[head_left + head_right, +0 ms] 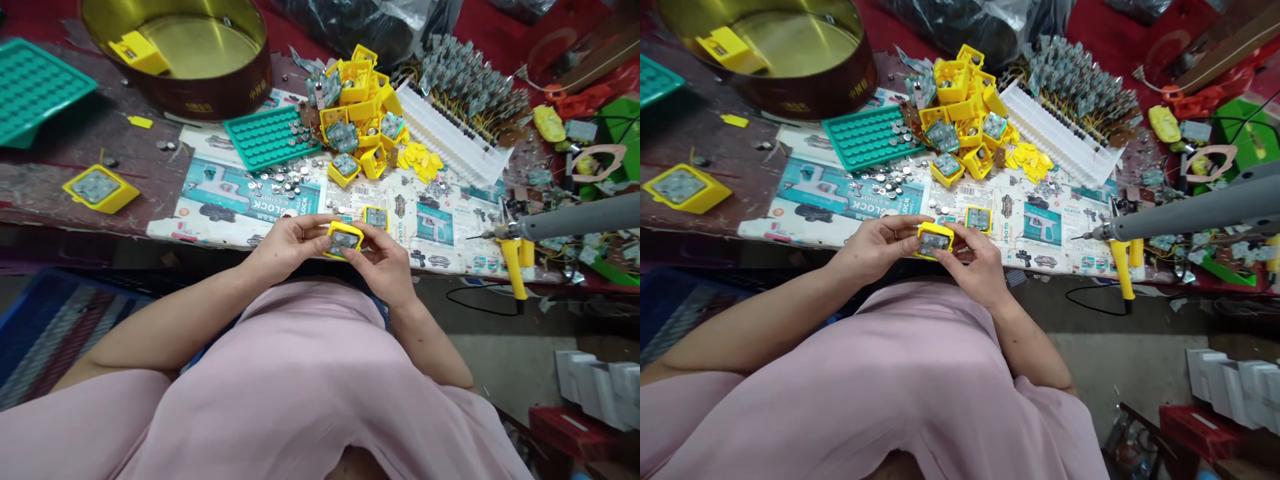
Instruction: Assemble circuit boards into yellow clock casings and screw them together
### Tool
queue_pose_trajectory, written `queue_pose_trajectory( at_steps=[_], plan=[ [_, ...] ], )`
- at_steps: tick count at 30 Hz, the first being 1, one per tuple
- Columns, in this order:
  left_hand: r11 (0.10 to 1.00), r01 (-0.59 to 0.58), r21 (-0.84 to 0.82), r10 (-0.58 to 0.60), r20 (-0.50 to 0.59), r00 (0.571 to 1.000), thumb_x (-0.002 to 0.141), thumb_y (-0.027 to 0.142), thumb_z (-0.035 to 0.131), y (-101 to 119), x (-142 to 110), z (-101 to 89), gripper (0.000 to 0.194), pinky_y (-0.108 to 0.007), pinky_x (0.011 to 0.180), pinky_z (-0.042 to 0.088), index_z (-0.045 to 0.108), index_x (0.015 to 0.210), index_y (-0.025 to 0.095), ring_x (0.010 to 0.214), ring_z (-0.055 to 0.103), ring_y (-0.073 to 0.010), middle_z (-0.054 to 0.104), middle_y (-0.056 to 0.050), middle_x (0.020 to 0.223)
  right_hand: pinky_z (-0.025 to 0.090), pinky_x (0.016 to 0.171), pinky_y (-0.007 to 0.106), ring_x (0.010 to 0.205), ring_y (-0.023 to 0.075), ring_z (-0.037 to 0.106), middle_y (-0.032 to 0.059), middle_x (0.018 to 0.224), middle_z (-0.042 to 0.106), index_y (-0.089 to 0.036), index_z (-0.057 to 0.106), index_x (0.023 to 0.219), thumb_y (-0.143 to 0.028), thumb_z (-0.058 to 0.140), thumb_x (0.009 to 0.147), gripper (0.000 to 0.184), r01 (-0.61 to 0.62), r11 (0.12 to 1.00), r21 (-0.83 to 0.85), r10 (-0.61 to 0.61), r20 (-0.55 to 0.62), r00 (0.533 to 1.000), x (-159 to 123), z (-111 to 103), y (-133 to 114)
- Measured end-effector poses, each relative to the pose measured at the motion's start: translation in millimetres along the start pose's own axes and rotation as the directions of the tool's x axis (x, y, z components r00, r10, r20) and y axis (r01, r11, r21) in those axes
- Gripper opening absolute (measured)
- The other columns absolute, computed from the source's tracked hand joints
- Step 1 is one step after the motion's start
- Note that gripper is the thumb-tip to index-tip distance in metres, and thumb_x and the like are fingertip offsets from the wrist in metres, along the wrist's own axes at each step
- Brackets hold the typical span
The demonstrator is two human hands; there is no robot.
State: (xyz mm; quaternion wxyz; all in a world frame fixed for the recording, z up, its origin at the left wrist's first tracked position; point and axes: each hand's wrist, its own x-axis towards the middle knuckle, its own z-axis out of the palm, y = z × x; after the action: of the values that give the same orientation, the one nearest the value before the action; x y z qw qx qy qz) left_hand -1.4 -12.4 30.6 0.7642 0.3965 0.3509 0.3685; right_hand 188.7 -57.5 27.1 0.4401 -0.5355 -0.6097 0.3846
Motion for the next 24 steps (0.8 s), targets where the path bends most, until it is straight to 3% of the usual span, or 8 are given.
queue_pose_trajectory(
  at_steps=[7, 11, 14, 16, 18, 20, 22, 24],
  plan=[
    [0.999, 0.024, -0.035, -0.024, -0.002, 1.000, 0.066, 0.042, 0.089, -1.8, 1.7, 1.0, 0.059, -0.031, 0.077, 0.062, 0.072, 0.115, 0.015, 0.085, 0.076, -0.0230, 0.079, -0.009, 0.095, 0.060, 0.056, 0.021, 0.069, 0.0104, 0.063, 0.0005, 0.084, 0.066, -0.025, 0.071, 0.107, -0.055, 0.069, 0.082, 0.039, -0.146, 0.979, 0.142, 0.145, 0.018, 0.989, 7.2, -2.7, -6.4],
    [0.999, 0.043, -0.016, -0.043, -0.006, 0.999, 0.067, 0.043, 0.088, -3.5, 1.8, 2.7, 0.057, -0.031, 0.077, 0.062, 0.072, 0.115, 0.015, 0.086, 0.076, -0.0230, 0.079, -0.009, 0.096, 0.058, 0.054, 0.019, 0.070, 0.0098, 0.062, 0.0017, 0.087, 0.067, -0.021, 0.071, 0.099, -0.052, 0.073, 0.079, 0.037, -0.129, 0.985, 0.116, 0.134, -0.034, 0.990, 8.0, 0.6, -7.4],
    [0.999, 0.037, -0.001, -0.037, 0.018, 0.999, 0.069, 0.045, 0.086, -1.7, 1.9, 2.9, 0.059, -0.033, 0.082, 0.060, 0.070, 0.118, 0.015, 0.091, 0.075, -0.0242, 0.078, -0.010, 0.100, 0.058, 0.056, 0.020, 0.070, 0.0098, 0.063, 0.0015, 0.086, 0.068, -0.021, 0.070, 0.100, -0.050, 0.070, 0.083, 0.033, -0.053, 0.998, 0.037, 0.055, -0.061, 0.997, 7.9, -0.9, -8.8],
    [1.000, -0.014, 0.009, 0.014, 0.051, 0.999, 0.071, 0.042, 0.086, 1.8, 1.6, 1.8, 0.059, -0.033, 0.090, 0.058, 0.069, 0.122, 0.018, 0.103, 0.072, -0.0248, 0.076, -0.011, 0.113, 0.059, 0.061, 0.022, 0.075, 0.0110, 0.066, 0.0020, 0.091, 0.071, -0.023, 0.070, 0.105, -0.042, 0.068, 0.087, 0.026, 0.110, 0.990, -0.092, -0.118, -0.085, 0.989, 7.6, -5.3, -10.9],
    [0.996, -0.084, -0.003, 0.084, 0.079, 0.993, 0.072, 0.039, 0.086, 6.1, 0.5, 0.4, 0.061, -0.031, 0.097, 0.054, 0.065, 0.127, 0.025, 0.121, 0.065, -0.0250, 0.067, -0.010, 0.134, 0.062, 0.070, 0.027, 0.086, 0.0140, 0.070, 0.0023, 0.100, 0.072, -0.029, 0.069, 0.113, -0.030, 0.069, 0.088, 0.025, 0.354, 0.893, -0.280, -0.390, -0.085, 0.917, 6.9, -11.2, -12.5],
    [0.995, -0.091, -0.045, 0.096, 0.123, 0.988, 0.073, 0.044, 0.085, 9.4, -1.1, -0.3, 0.067, -0.030, 0.099, 0.053, 0.061, 0.133, 0.030, 0.129, 0.059, -0.0258, 0.059, -0.009, 0.144, 0.063, 0.079, 0.033, 0.096, 0.0173, 0.071, 0.0024, 0.107, 0.072, -0.034, 0.066, 0.118, -0.020, 0.068, 0.087, 0.035, 0.544, 0.712, -0.443, -0.615, -0.019, 0.788, 6.1, -16.3, -12.1],
    [0.997, -0.049, -0.054, 0.058, 0.181, 0.982, 0.074, 0.049, 0.082, 10.5, -3.0, 0.3, 0.073, -0.032, 0.097, 0.055, 0.055, 0.139, 0.029, 0.125, 0.062, -0.0267, 0.062, -0.011, 0.139, 0.063, 0.083, 0.034, 0.099, 0.0178, 0.071, 0.0023, 0.109, 0.071, -0.036, 0.065, 0.119, -0.014, 0.067, 0.086, 0.040, 0.639, 0.563, -0.525, -0.725, 0.058, 0.686, 5.7, -18.7, -9.3],
    [0.999, -0.055, 0.003, 0.053, 0.192, 0.980, 0.074, 0.046, 0.083, 9.0, -4.5, 1.4, 0.075, -0.032, 0.097, 0.055, 0.055, 0.140, 0.024, 0.120, 0.064, -0.0265, 0.066, -0.012, 0.131, 0.062, 0.084, 0.031, 0.100, 0.0164, 0.070, 0.0031, 0.110, 0.071, -0.034, 0.065, 0.117, -0.010, 0.067, 0.085, 0.040, 0.672, 0.497, -0.548, -0.758, 0.103, 0.644, 6.1, -18.3, -5.7]
  ],
)
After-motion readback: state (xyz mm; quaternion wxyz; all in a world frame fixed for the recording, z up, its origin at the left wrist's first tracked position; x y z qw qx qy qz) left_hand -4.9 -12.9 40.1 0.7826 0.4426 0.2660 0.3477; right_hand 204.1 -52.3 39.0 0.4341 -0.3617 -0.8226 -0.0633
